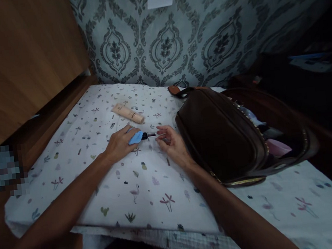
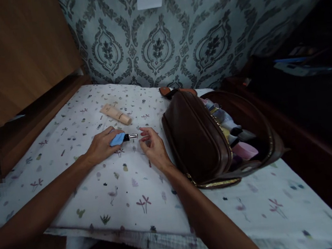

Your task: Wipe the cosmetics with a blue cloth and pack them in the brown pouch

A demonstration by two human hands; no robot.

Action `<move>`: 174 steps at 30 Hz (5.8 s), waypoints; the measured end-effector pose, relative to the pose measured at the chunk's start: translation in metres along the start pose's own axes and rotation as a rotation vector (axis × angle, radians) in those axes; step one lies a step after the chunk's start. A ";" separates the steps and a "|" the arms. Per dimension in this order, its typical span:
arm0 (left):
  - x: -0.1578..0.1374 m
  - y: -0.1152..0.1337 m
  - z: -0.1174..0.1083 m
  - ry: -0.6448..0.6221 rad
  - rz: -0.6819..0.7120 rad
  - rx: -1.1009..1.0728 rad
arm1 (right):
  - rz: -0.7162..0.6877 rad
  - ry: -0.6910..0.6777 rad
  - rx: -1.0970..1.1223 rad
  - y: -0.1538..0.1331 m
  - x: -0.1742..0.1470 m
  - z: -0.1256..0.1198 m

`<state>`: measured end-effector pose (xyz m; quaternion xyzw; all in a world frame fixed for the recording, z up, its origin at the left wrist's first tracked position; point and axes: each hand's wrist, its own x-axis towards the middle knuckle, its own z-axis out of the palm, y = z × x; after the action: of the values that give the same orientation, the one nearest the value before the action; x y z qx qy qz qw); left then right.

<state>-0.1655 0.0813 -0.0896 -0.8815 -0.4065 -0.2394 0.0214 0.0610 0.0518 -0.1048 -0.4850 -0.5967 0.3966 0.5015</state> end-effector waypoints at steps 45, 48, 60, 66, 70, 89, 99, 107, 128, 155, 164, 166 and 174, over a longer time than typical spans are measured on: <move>-0.001 0.010 0.005 -0.016 0.134 0.174 | 0.083 -0.079 -0.004 -0.012 -0.009 0.005; 0.000 0.010 0.004 -0.038 0.121 0.147 | 0.087 -0.065 -0.051 -0.014 -0.011 0.004; 0.000 0.008 0.003 -0.052 0.088 0.167 | -0.070 -0.035 -0.021 -0.013 -0.009 0.004; 0.000 0.013 0.003 -0.043 0.187 0.208 | 0.090 -0.052 -0.085 -0.011 -0.010 0.002; 0.000 0.010 0.003 -0.046 0.144 0.197 | -0.004 0.010 -0.107 -0.010 -0.008 0.002; -0.001 0.009 0.003 -0.057 0.110 0.213 | -0.085 -0.051 -0.118 -0.012 -0.008 0.002; -0.002 0.010 0.006 -0.068 0.103 0.171 | -0.056 -0.102 -0.106 -0.005 -0.007 0.001; 0.001 0.035 0.000 -0.113 0.107 0.320 | -0.055 -0.097 -0.102 -0.009 -0.012 0.006; 0.001 0.004 -0.002 -0.095 0.080 0.317 | 0.056 -0.091 0.098 -0.014 -0.012 0.013; 0.022 0.085 -0.044 -0.410 -0.194 -0.896 | -0.183 0.030 0.205 -0.113 -0.075 -0.065; 0.042 0.143 -0.050 -0.444 -0.095 -1.161 | -0.259 0.171 -0.015 -0.136 -0.132 -0.119; 0.046 0.158 -0.047 -0.410 -0.152 -1.204 | -0.301 0.247 -0.077 -0.140 -0.142 -0.128; 0.073 0.195 -0.039 -0.127 -0.350 -1.199 | -0.369 0.612 -0.127 -0.139 -0.167 -0.160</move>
<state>0.0011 -0.0062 0.0077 -0.6732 -0.3402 -0.3728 -0.5404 0.1974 -0.1433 0.0221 -0.4954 -0.5200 0.0979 0.6889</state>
